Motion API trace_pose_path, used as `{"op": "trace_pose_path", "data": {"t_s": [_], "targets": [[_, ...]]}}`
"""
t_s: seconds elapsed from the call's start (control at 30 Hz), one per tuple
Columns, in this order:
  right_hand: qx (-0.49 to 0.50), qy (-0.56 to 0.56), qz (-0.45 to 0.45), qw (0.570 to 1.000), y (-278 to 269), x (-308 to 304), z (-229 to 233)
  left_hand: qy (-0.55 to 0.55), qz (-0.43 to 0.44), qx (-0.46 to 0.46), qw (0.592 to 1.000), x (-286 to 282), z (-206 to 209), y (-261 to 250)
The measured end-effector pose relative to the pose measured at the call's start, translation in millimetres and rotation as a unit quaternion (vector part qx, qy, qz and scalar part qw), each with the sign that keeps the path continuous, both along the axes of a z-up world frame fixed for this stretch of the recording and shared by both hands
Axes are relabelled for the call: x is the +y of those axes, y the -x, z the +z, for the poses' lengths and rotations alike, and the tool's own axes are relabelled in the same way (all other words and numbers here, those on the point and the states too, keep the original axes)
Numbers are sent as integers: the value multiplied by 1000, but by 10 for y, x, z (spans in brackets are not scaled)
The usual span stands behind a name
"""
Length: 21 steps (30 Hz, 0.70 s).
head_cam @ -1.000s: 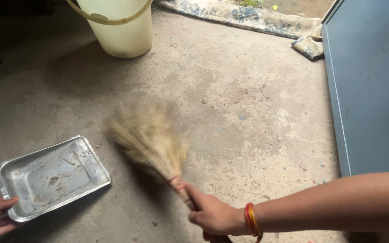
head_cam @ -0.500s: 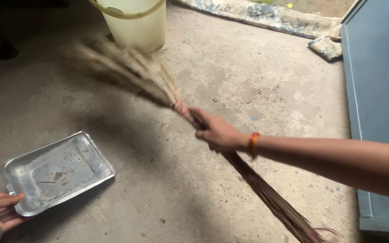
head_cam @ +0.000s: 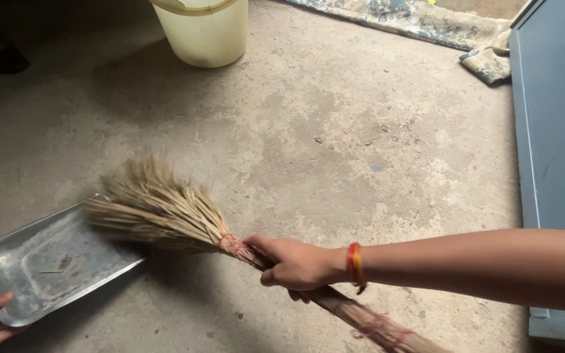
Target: The person sweeps dirt on a concrete floor using a short broom, gathers the debris into a metal dustpan, and empties the dustpan into a white plastic bucket.
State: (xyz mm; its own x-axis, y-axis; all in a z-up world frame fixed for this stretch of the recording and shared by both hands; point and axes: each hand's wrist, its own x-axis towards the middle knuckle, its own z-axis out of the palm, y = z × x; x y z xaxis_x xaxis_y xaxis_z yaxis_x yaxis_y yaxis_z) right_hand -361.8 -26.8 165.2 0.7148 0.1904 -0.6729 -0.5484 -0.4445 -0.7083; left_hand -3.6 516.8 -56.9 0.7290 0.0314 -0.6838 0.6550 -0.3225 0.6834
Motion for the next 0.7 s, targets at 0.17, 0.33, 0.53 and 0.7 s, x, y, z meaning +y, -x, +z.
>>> {"op": "trace_pose_path", "data": {"t_s": [0.17, 0.33, 0.53, 0.7], "targets": [[-38, -66, -59, 995, 110, -388, 140, -12, 26, -25, 999, -88, 9, -46], [-102, 56, -274, 955, -6, -1252, 182, 4, 29, -18, 999, -108, -11, -65], [-76, 152, -404, 899, 5, -1998, -420, -18, 19, -13, 1000, -106, -8, -67], [-20, 162, -317, 934, 264, -1388, -820, -4, 1, -9, 1000, -84, -13, -44]]}}
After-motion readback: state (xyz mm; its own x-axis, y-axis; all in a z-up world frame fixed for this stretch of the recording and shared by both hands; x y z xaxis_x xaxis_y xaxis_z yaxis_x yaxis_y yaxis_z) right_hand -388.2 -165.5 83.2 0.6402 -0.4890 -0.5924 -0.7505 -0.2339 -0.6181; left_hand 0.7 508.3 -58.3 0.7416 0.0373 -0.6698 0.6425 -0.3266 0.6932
